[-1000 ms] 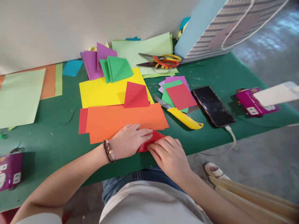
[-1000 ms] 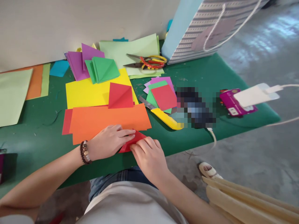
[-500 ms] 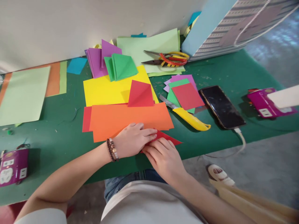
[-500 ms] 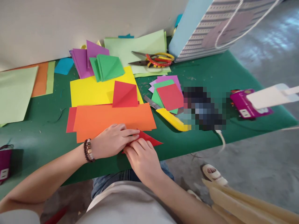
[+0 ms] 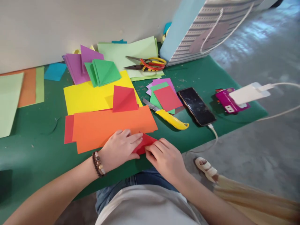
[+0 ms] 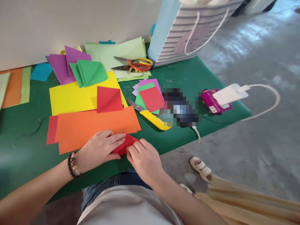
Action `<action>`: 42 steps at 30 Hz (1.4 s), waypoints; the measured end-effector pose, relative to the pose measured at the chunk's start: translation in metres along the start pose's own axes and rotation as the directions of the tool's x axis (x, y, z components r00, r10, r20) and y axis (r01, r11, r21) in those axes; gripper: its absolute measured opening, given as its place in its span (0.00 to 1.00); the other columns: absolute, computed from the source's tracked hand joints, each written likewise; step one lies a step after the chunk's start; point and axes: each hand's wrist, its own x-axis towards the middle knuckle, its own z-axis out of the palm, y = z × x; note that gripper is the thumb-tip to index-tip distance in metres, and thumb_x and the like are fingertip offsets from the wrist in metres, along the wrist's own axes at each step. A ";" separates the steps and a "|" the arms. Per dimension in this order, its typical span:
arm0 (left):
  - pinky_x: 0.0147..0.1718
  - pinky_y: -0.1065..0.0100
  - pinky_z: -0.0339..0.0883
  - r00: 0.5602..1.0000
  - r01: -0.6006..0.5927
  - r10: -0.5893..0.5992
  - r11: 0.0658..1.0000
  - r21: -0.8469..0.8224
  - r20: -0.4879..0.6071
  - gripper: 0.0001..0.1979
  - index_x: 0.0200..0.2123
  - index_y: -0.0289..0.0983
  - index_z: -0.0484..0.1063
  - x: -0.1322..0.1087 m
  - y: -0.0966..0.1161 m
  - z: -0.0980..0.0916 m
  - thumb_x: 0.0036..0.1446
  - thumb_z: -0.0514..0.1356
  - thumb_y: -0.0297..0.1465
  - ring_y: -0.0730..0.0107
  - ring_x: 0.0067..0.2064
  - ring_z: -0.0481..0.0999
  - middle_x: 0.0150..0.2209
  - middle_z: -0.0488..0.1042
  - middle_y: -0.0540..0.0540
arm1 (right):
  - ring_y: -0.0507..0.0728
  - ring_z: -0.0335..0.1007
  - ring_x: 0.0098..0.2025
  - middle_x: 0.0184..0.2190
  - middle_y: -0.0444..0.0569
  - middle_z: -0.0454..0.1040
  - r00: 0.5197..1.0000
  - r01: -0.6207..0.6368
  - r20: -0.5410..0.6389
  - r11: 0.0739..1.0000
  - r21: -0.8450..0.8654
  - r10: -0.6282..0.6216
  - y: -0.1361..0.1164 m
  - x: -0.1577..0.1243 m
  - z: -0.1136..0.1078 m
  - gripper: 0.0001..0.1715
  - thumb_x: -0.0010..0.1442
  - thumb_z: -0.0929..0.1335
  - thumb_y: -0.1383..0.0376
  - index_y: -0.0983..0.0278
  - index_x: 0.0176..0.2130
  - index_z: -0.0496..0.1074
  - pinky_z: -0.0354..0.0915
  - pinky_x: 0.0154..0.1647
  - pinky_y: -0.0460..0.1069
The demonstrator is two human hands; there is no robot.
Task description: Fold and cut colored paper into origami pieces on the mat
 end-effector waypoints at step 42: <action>0.42 0.60 0.61 1.000 0.010 -0.010 1.000 0.009 0.025 0.27 0.58 0.38 0.66 0.000 -0.001 -0.001 0.59 0.60 0.44 0.60 0.46 0.68 0.61 0.66 0.46 | 0.53 0.58 0.27 0.19 0.42 0.60 0.959 -0.279 -0.084 0.951 -0.134 0.270 0.044 -0.015 -0.019 0.13 0.52 0.65 0.75 0.61 0.22 0.60 0.54 0.28 0.48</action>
